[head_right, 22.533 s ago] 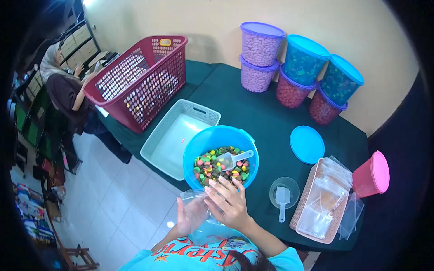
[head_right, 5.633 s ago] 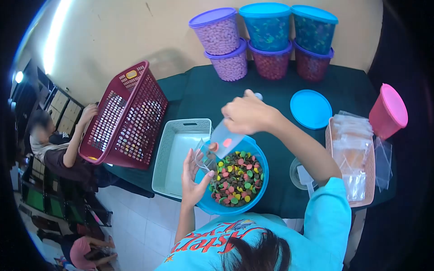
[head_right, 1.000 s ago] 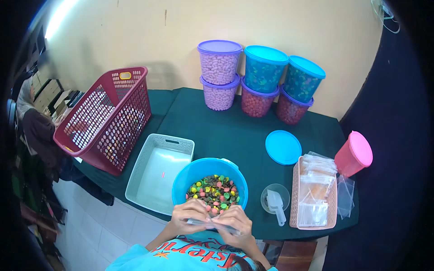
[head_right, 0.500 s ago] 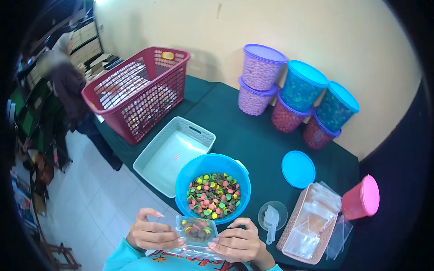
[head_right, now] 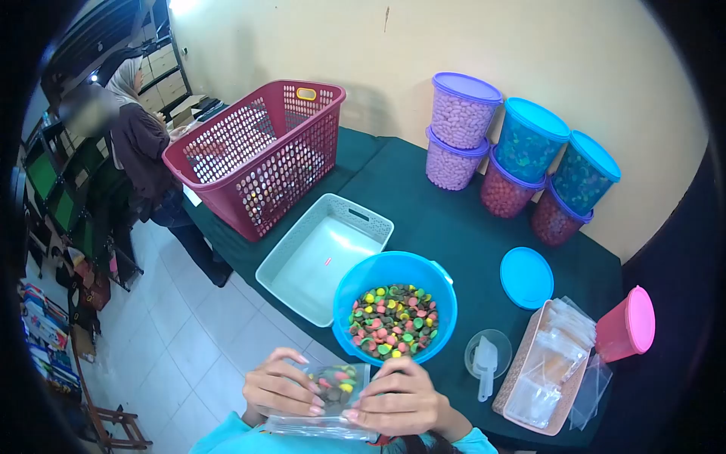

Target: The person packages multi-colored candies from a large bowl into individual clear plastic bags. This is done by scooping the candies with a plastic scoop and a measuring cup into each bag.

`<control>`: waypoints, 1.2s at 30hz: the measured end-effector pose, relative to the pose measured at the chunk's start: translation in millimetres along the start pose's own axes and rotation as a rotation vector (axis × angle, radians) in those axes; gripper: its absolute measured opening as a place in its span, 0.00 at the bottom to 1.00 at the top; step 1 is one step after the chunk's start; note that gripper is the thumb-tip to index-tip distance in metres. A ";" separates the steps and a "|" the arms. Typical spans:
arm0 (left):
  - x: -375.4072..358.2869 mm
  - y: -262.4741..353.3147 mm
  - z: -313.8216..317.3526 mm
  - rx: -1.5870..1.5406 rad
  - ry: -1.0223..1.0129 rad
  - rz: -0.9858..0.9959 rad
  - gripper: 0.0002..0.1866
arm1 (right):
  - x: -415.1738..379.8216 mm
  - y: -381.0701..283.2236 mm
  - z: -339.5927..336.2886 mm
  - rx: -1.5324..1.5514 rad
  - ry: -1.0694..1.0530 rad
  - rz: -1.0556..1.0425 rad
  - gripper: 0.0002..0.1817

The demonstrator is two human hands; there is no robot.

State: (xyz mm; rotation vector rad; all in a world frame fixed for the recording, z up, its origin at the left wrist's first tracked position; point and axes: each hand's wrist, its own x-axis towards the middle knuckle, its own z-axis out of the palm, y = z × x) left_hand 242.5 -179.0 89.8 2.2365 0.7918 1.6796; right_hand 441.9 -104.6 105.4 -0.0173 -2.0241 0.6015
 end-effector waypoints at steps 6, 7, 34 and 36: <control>-16.0 -0.2 -48.8 -0.022 -0.029 0.043 0.04 | 18.4 -0.2 51.5 0.072 -0.041 -0.022 0.06; -19.7 -0.5 -57.8 0.012 -0.034 0.052 0.04 | 21.3 0.8 61.8 0.071 -0.032 -0.021 0.06; -106.2 -81.9 -188.9 -0.103 0.232 -0.675 0.23 | 49.3 93.7 237.5 0.633 0.022 0.672 0.04; -106.1 -93.1 -190.8 -0.112 0.232 -0.672 0.23 | 53.5 108.0 240.5 0.654 0.057 0.671 0.01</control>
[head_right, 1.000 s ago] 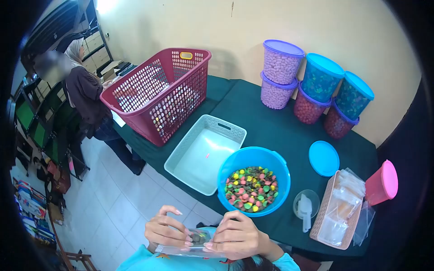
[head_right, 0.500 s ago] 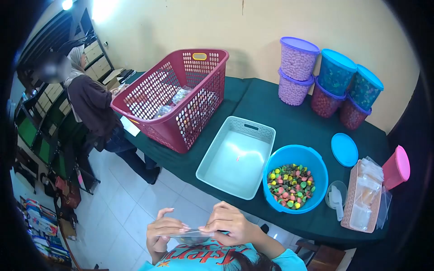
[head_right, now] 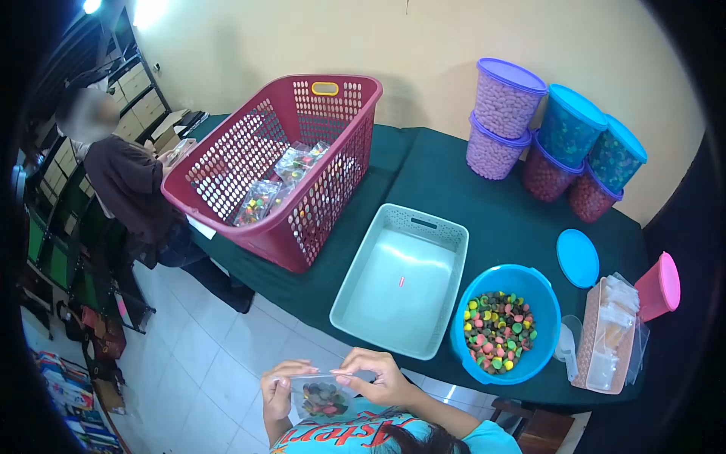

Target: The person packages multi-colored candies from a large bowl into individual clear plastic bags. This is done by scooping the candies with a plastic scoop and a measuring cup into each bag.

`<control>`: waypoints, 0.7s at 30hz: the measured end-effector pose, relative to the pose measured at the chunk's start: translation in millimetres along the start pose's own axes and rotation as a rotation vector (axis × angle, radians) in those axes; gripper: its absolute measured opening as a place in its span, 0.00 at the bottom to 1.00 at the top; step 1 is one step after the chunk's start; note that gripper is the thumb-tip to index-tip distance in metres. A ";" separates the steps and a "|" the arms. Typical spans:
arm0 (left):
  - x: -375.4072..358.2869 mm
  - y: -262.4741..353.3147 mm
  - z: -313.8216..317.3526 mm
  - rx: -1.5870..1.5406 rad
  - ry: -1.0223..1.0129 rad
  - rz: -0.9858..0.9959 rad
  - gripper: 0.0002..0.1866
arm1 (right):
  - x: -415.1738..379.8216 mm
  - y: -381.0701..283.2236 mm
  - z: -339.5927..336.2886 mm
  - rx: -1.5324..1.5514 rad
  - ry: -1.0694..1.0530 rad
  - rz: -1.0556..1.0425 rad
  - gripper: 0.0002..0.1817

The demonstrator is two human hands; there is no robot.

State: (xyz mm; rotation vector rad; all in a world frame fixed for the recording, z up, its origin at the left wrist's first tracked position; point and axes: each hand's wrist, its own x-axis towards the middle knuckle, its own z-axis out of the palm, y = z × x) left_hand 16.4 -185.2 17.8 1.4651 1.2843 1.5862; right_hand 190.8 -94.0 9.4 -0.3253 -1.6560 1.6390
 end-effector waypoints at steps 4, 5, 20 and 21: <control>15.8 -21.4 -11.9 -0.113 0.039 -0.122 0.19 | 30.7 9.1 -12.6 0.152 0.166 0.061 0.05; 21.3 -28.4 -17.3 -0.088 -0.021 -0.136 0.20 | 38.6 11.9 -17.3 0.157 0.175 0.065 0.05; 87.3 -51.4 15.7 -0.232 -0.064 -0.556 0.17 | 80.5 52.8 -42.2 0.339 0.415 0.292 0.20; 93.1 -52.0 15.5 -0.216 -0.069 -0.503 0.18 | 78.2 53.4 -45.2 0.357 0.327 0.458 0.23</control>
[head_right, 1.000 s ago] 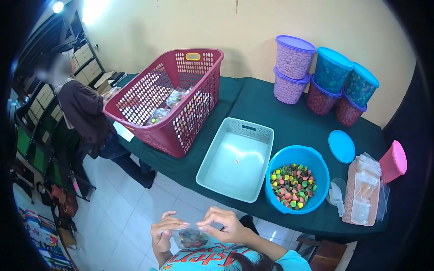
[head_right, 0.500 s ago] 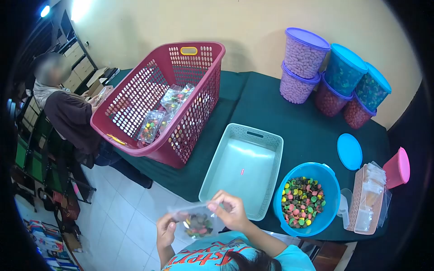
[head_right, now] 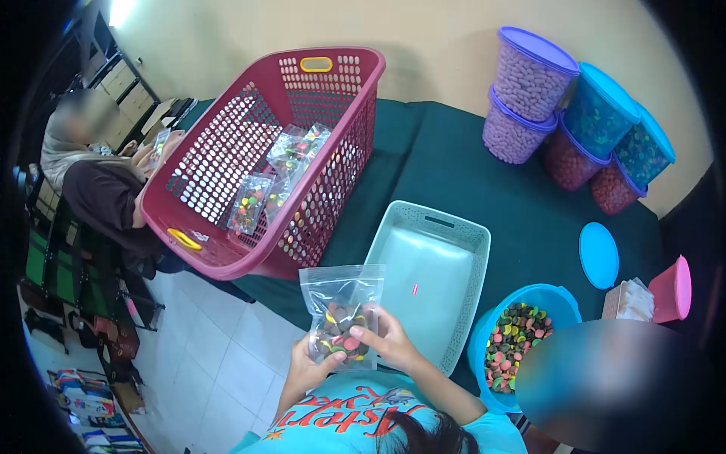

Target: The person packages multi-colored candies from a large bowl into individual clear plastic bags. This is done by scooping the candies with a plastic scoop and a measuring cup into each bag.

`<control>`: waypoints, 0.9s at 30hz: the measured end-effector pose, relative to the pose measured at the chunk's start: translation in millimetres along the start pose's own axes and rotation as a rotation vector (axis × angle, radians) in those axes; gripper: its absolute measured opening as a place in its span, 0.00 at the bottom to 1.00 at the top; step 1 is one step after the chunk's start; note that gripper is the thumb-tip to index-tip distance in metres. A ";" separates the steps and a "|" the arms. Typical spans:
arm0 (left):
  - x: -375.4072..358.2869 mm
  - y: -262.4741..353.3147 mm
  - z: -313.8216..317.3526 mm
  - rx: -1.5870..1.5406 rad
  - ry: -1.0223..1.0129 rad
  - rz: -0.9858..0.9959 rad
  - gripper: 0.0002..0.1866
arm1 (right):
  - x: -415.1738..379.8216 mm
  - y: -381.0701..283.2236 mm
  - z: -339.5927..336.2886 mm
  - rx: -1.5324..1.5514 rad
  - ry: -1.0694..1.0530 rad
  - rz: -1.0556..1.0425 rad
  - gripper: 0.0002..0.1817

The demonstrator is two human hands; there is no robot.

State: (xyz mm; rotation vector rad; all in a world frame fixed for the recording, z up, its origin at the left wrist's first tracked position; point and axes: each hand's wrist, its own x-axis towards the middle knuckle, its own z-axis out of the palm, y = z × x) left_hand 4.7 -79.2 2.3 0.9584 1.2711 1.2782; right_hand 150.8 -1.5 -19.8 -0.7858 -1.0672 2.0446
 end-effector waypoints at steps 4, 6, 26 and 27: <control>31.4 -11.3 -12.9 0.295 -0.207 0.033 0.21 | 6.4 -8.9 -15.3 -0.301 -0.087 -0.174 0.22; 45.4 -10.4 -18.4 0.419 -0.287 0.013 0.24 | 14.5 -5.3 -28.2 -0.127 0.091 -0.237 0.22; 103.5 -1.0 -84.8 0.401 -0.867 0.173 0.22 | 34.4 78.5 -33.6 -0.674 0.725 0.252 0.39; 103.7 -0.7 -86.3 0.404 -0.898 0.178 0.22 | 37.7 83.4 -32.1 -0.741 0.745 0.180 0.38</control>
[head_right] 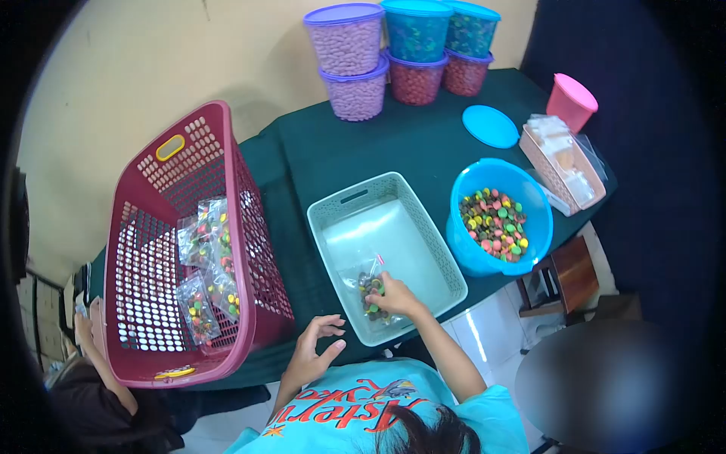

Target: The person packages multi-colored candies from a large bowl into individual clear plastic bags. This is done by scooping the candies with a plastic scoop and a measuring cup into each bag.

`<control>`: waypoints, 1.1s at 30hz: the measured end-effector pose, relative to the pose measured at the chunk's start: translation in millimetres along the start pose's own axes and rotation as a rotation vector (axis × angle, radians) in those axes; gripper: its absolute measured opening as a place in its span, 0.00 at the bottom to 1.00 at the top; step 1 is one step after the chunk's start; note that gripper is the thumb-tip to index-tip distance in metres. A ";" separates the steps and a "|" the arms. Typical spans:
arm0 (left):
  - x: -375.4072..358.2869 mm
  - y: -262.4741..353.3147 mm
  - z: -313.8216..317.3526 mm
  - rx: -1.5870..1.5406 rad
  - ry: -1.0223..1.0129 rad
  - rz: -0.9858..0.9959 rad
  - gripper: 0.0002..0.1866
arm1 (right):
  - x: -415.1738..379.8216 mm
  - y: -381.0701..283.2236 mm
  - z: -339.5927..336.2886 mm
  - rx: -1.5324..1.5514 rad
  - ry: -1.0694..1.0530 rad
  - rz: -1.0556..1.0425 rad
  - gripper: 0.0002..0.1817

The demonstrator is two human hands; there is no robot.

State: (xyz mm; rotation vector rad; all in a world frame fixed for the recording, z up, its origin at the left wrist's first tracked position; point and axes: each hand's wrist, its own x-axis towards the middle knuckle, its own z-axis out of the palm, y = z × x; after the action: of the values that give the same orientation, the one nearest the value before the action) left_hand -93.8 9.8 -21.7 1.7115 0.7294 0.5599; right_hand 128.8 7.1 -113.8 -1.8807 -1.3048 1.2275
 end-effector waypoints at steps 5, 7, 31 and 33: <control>-4.7 -3.4 -0.1 0.007 -0.117 0.007 0.21 | -13.5 -2.0 16.7 -0.339 0.166 0.024 0.46; -2.3 -5.0 3.4 0.014 -0.156 0.025 0.21 | -22.8 -13.6 17.8 -0.372 0.149 0.075 0.48; 51.7 58.0 269.3 -0.069 -0.701 0.184 0.09 | -298.7 111.2 -105.5 0.325 0.671 -0.202 0.05; 60.7 64.9 294.2 -0.052 -0.769 0.187 0.07 | -313.4 123.5 -117.4 0.315 0.744 -0.186 0.06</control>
State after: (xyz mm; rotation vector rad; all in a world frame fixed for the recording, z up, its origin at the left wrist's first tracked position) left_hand 164.9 -155.7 -32.7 1.7701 0.0056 0.0148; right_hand 250.2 -321.3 -45.2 -1.6857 -0.7963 0.5032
